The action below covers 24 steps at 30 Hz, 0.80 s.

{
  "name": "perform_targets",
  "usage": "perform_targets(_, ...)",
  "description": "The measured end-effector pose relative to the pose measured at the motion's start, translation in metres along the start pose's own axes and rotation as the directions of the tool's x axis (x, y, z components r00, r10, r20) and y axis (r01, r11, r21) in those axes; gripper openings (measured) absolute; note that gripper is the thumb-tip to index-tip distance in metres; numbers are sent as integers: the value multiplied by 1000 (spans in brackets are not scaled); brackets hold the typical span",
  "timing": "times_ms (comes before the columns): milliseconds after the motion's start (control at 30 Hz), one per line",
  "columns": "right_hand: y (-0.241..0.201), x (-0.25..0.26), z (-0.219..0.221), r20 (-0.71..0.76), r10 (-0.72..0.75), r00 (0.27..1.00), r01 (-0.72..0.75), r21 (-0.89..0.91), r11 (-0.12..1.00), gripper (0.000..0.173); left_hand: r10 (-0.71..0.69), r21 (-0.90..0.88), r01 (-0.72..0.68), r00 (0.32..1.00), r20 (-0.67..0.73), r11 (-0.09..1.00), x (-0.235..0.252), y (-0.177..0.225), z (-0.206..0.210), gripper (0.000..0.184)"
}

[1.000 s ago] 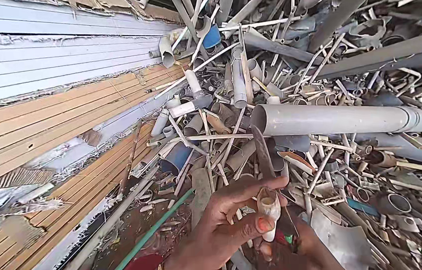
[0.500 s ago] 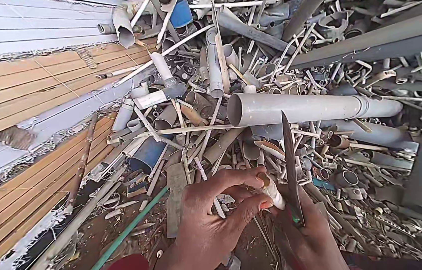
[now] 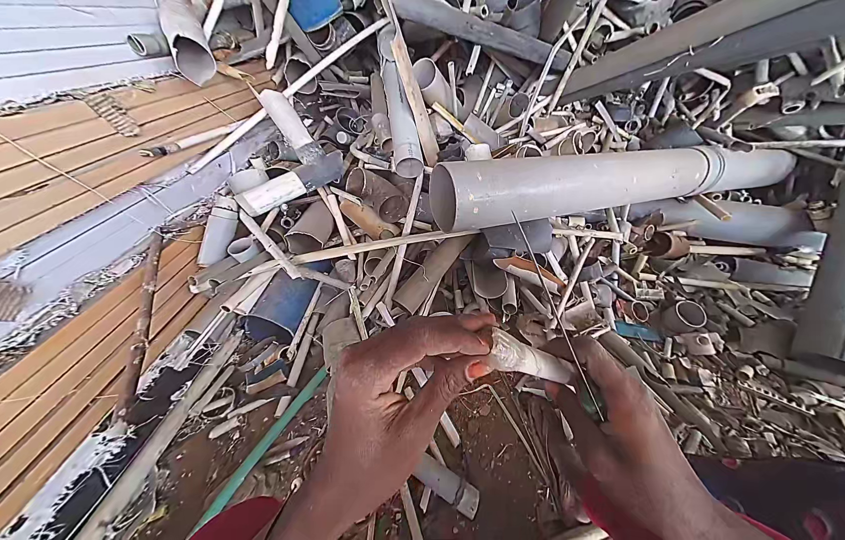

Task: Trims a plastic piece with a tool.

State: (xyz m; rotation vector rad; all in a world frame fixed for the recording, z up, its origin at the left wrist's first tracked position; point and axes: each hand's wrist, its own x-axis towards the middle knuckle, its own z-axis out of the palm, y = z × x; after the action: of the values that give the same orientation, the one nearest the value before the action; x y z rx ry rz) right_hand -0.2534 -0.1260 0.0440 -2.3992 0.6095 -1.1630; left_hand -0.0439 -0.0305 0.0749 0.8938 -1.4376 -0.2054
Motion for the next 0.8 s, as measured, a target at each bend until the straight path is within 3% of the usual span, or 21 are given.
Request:
perform_targets(133, -8, 3, -7, 274, 138, 952, -208, 243, 948, 28, -104, -101, 110, 992, 65, 989, 1, 1, -10, 18)
perform_targets(233, -12, 3, -5, 456, 114, 882, -299, 358, 885, 31, -177, -162, 184, 983, 56, 969, -1, 2, -13, 19)
perform_targets(433, -6, 1, 1, 526, 43, 850, -424, 632, 649, 29, -260, -232, 267, 964, 61, 935, -2, 9, -20, 17)
perform_targets(500, -1, 1, 4, 538, -15, 843, -416, 668, 617, 27, -315, -309, 304, 949, 16, 901, -1, 12, -18, 17)
perform_targets(567, -5, 1, 9, 517, -31, 856, -370, 652, 663, 27, -372, -344, 333, 927, -54, 878, 0, 13, -14, 19)
perform_targets(633, -15, -2, 15, 434, 47, 900, -318, 580, 750, 26, -420, -362, 369, 905, -71, 856, -2, 13, -12, 21)
perform_targets(733, -21, -1, 22, 249, 143, 958, -220, 315, 923, 27, -481, -348, 472, 874, 68, 810, -5, 16, -14, 32)
perform_targets(800, -16, 1, 24, 114, 84, 990, -99, 139, 985, 28, -442, -340, 447, 892, 97, 828, -10, 18, -10, 32)
